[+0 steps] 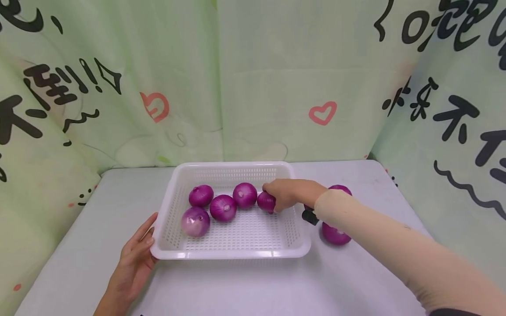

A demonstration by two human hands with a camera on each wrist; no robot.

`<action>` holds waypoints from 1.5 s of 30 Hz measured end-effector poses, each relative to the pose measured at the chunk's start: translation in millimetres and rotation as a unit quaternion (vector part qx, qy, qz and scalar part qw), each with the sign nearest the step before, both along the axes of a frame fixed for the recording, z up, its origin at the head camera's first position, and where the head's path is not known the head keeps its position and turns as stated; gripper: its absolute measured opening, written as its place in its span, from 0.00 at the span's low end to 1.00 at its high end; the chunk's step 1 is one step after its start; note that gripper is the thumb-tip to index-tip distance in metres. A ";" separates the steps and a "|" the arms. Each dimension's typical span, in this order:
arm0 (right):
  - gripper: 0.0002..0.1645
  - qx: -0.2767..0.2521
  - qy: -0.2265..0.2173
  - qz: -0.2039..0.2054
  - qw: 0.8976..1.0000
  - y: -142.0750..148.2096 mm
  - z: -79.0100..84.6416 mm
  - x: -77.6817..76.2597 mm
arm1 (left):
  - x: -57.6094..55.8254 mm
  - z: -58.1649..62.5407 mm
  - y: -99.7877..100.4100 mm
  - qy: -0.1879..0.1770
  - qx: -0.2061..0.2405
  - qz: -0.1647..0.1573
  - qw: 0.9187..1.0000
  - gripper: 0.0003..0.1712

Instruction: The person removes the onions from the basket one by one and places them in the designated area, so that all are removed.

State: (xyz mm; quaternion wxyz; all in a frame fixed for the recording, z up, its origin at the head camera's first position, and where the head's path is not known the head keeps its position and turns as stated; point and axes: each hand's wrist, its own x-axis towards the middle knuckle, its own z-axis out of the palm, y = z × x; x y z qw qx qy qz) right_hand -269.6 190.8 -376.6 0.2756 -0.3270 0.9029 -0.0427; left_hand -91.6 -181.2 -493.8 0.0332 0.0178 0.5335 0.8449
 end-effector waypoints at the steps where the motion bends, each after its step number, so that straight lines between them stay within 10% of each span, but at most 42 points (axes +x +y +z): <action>1: 0.33 -0.004 -0.004 -0.004 1.000 0.9 0.9 1.1 | 0.1 0.2 0.0 0.000 0.000 -0.001 1.000 0.33; 17: 0.45 -0.173 -0.037 -0.081 0.981 36.8 -2.5 15.7 | -1.2 -3.0 -1.9 -0.007 -0.003 0.000 1.000 0.33; 31: 0.46 -0.356 -0.057 -0.154 0.920 60.8 -20.3 21.8 | -1.7 -2.0 -1.4 -0.016 -0.012 0.006 1.000 0.33; 45: 0.51 -0.380 -0.072 -0.271 0.882 85.0 -19.8 39.0 | -0.8 0.2 0.0 -0.017 0.000 0.007 1.000 0.33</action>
